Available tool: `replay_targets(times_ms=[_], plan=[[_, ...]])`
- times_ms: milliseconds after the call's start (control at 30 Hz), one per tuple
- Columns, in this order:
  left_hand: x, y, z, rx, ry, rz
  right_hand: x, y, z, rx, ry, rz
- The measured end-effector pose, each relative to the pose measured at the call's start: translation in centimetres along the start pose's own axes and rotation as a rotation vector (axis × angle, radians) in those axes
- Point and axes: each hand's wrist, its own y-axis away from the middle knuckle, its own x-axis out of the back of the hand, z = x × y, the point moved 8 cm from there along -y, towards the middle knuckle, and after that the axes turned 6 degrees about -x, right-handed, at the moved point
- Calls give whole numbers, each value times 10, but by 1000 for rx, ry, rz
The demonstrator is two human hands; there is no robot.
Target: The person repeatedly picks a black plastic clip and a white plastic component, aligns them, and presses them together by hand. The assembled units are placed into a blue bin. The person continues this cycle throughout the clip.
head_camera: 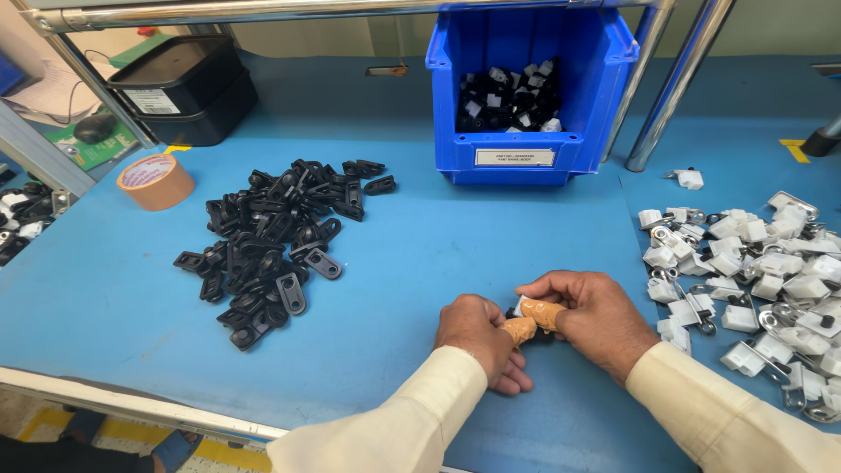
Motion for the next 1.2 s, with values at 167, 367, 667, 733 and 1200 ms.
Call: replay_targets(times_ms=[167,367,667,733,1200], plan=[[-2,1,-5,88,124,30,-2,1,-2,40,-9,-38],[3,8,-1,127,104,143,-2,16,-25,244,238,108],[5,15,18,-72,-251,191,-6,38,-51,190,476,367],[0,14,14,-48,-171,152,2,26,-28,-130,237,293],[1,-4,-1,39,77,-18,3,3,-4,-39,145,108]])
